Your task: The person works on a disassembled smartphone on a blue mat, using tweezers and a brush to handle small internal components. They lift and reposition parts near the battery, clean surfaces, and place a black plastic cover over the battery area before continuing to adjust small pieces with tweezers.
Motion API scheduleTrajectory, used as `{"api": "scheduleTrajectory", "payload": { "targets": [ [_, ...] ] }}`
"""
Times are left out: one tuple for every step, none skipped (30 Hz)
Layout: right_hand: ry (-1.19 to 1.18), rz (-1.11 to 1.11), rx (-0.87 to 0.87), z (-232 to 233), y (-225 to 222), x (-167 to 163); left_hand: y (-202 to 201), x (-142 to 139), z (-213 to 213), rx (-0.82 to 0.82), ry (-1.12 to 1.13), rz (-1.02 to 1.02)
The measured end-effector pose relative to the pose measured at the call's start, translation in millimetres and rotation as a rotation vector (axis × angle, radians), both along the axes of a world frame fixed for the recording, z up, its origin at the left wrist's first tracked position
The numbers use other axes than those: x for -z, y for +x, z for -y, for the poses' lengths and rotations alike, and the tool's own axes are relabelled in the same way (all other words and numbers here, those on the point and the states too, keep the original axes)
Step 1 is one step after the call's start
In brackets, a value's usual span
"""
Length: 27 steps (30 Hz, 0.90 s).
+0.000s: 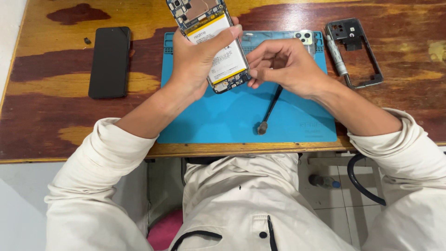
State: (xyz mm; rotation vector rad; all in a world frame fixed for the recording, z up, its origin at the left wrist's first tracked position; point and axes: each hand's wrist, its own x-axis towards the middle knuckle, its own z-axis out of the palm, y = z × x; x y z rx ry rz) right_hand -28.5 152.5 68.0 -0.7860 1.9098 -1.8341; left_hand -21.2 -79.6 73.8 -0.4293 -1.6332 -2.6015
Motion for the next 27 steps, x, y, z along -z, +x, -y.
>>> {"api": "scheduleTrajectory", "payload": {
  "targets": [
    [0.007,-0.005,0.003,-0.1,0.0,-0.8,-0.3,0.1,0.1,0.001,0.001,-0.004],
    [0.014,-0.015,0.007,-0.4,-0.1,-1.6,-0.5,0.1,0.1,0.009,0.012,-0.015],
    [0.021,-0.025,0.010,-0.6,-0.1,-2.3,-0.3,0.4,0.1,0.016,0.022,-0.024],
    [0.028,-0.037,0.013,-1.0,-0.4,-3.3,-0.7,0.5,0.0,0.023,0.032,-0.036],
    [0.031,-0.041,0.009,-1.5,-0.7,-4.0,-0.8,0.5,0.0,0.027,0.034,-0.039],
    [0.034,-0.046,0.007,-2.2,-1.0,-4.9,-0.9,0.5,0.0,0.031,0.037,-0.041],
    [0.036,-0.051,0.005,-2.8,-1.3,-5.6,-1.2,0.3,-0.2,0.036,0.039,-0.044],
    [0.028,-0.046,0.001,-3.3,-1.5,-6.0,-1.3,0.1,-0.5,0.024,0.033,-0.041],
    [0.019,-0.042,-0.003,-3.8,-1.5,-6.5,-1.4,-0.4,-1.0,0.012,0.026,-0.038],
    [0.009,-0.037,-0.008,-4.1,-1.4,-6.4,-1.1,-0.6,-1.3,-0.001,0.019,-0.034],
    [0.014,-0.028,0.002,-4.2,-1.0,-6.4,-0.3,-1.0,-1.6,-0.007,0.010,-0.049],
    [0.019,-0.018,0.013,-4.4,-0.7,-6.0,0.4,-1.3,-1.9,-0.012,0.001,-0.064],
    [0.024,-0.008,0.023,-4.4,0.0,-5.7,1.5,-1.6,-2.2,-0.018,-0.009,-0.078],
    [0.023,-0.012,0.028,-4.5,0.3,-5.2,2.6,-1.9,-2.5,-0.021,-0.015,-0.089],
    [0.021,-0.015,0.033,-4.4,0.8,-4.7,3.8,-2.2,-2.6,-0.022,-0.021,-0.100],
    [0.020,-0.019,0.038,-4.6,0.9,-4.5,4.3,-2.5,-2.8,-0.024,-0.027,-0.111],
    [0.019,-0.021,0.039,-4.8,0.9,-4.1,4.6,-2.8,-3.0,-0.022,-0.021,-0.111],
    [0.017,-0.022,0.039,-4.9,0.8,-4.0,4.6,-2.9,-3.2,-0.020,-0.015,-0.112],
    [0.016,-0.024,0.040,-5.3,0.3,-3.8,4.1,-3.0,-3.6,-0.018,-0.009,-0.112],
    [0.015,-0.030,0.033,-5.1,0.0,-3.4,3.8,-2.8,-3.6,-0.018,-0.003,-0.097],
    [0.014,-0.039,0.026,-5.5,-0.8,-3.4,2.7,-2.6,-4.4,-0.017,0.002,-0.084],
    [0.011,-0.045,0.020,-5.3,-1.2,-2.8,2.1,-2.0,-4.6,-0.017,0.007,-0.068],
    [0.012,-0.045,0.020,-5.5,-1.8,-2.6,1.5,-1.3,-5.0,-0.015,0.012,-0.058],
    [0.013,-0.044,0.021,-5.6,-2.1,-2.1,1.3,-0.3,-5.5,-0.013,0.017,-0.047],
    [0.014,-0.044,0.023,-5.6,-2.3,-1.7,0.9,0.7,-6.0,-0.010,0.023,-0.037],
    [0.017,-0.043,0.020,-6.0,-2.8,-1.5,-0.1,1.3,-6.5,-0.012,0.023,-0.038],
    [0.020,-0.041,0.017,-6.1,-2.9,-1.1,-0.9,2.0,-6.7,-0.014,0.022,-0.039]
  ]
}}
